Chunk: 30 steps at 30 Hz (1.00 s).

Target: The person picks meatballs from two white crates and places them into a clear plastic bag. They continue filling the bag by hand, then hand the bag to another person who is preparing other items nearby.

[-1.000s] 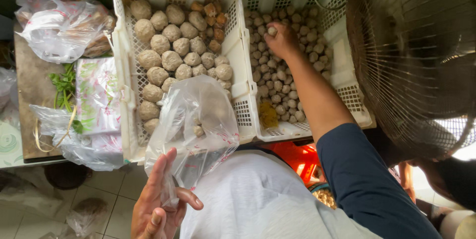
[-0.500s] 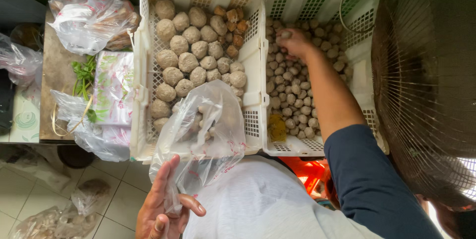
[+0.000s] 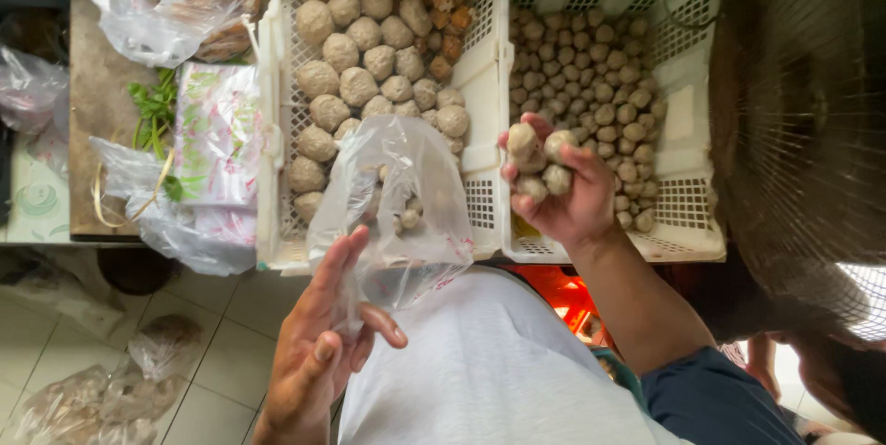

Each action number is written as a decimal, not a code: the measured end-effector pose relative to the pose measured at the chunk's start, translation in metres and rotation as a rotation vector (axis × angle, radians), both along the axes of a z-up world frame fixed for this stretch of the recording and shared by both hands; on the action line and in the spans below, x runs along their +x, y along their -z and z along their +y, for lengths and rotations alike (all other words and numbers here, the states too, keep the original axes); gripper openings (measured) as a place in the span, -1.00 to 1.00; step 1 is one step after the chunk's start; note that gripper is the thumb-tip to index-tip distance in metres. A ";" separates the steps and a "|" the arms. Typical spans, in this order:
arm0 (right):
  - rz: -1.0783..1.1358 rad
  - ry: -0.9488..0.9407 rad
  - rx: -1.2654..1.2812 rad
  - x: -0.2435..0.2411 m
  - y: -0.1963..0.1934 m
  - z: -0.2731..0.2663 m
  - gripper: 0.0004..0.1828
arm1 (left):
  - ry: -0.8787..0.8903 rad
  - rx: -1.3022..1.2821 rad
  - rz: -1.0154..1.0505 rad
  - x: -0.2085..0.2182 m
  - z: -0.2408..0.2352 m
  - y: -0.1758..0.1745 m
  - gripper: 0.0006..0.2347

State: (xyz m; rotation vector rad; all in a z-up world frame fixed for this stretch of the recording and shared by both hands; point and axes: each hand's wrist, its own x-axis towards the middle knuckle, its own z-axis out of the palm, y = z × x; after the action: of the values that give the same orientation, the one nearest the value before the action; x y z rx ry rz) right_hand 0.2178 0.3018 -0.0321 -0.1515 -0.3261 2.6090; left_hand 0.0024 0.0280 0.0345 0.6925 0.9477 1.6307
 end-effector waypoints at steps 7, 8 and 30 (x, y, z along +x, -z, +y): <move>0.056 -0.381 -0.130 -0.045 -0.027 -0.093 -0.47 | 0.106 -0.006 0.017 -0.008 -0.003 -0.014 -0.14; 0.048 -0.455 -0.140 -0.054 -0.027 -0.100 -0.47 | 0.115 -0.009 0.017 -0.008 -0.004 -0.016 -0.12; -0.509 -0.292 0.660 0.017 0.039 -0.026 -0.54 | 0.058 -0.011 0.009 -0.016 -0.028 0.010 -0.09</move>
State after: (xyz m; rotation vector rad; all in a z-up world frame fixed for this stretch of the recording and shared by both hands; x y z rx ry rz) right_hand 0.2348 0.2760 -0.0715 -0.5664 -1.4487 2.5441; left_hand -0.0141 0.0000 0.0249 0.7141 0.9335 1.5717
